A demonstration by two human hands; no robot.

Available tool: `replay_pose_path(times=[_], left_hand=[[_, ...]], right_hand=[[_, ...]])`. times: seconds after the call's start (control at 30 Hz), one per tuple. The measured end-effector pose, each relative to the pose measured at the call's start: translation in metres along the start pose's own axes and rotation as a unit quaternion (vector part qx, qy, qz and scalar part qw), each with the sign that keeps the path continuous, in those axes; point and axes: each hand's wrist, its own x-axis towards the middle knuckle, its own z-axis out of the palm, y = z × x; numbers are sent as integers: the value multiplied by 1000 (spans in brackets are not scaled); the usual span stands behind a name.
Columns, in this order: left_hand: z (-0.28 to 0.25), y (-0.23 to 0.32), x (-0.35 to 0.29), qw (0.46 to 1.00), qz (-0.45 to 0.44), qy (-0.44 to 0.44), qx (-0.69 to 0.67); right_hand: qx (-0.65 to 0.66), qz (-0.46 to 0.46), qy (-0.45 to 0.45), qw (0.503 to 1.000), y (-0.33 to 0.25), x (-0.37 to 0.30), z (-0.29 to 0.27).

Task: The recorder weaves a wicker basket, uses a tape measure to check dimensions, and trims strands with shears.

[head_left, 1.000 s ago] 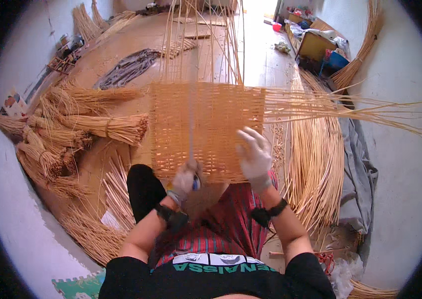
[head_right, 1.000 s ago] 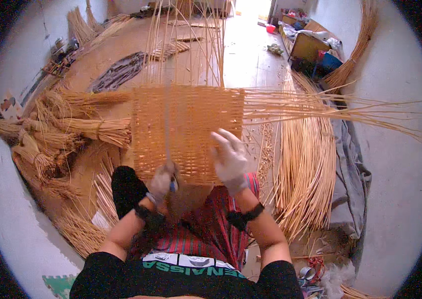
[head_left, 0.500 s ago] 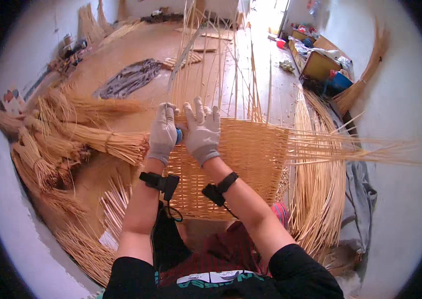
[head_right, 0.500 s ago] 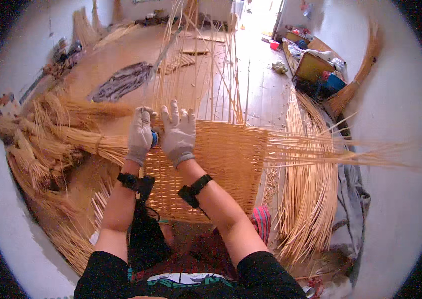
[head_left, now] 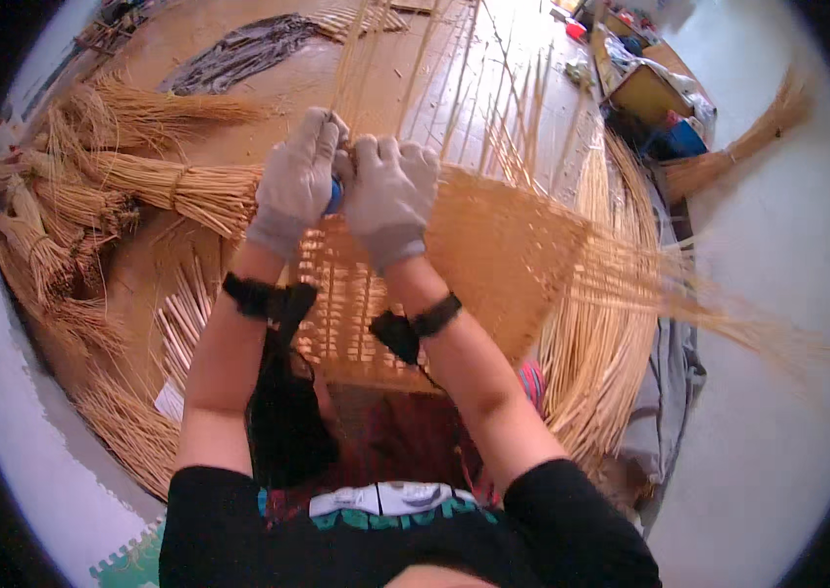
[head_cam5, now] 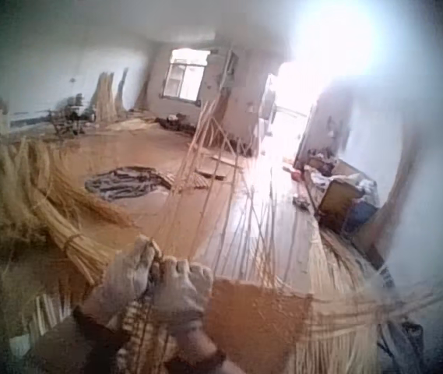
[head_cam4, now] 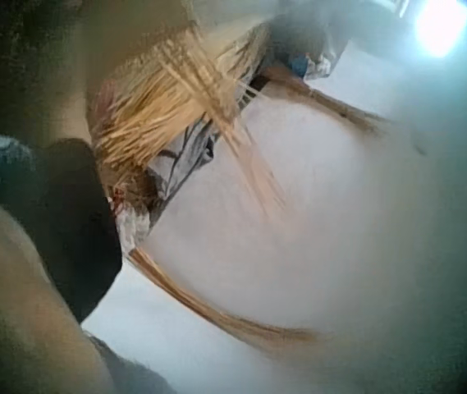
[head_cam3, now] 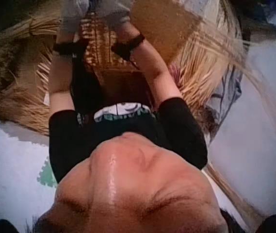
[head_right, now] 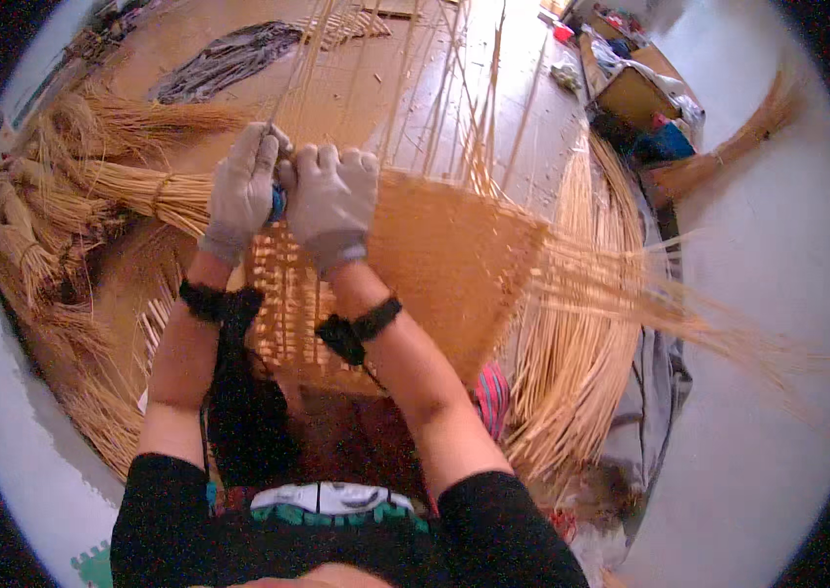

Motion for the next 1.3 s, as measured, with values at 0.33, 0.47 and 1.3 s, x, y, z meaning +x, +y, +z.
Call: replay_pose_path(times=[0.33,0.47,1.3], left_hand=[[28,40,-25,981,-41,45,-183],[57,49,-14,997,23,-58,43],[89,65,-28,985,-45,-80,-143]], right_hand=[[-80,20,35,996,59,-16,-54],[-98,21,-14,995,70,-23,-49],[-147,-19,16,989,128,-41,-101]])
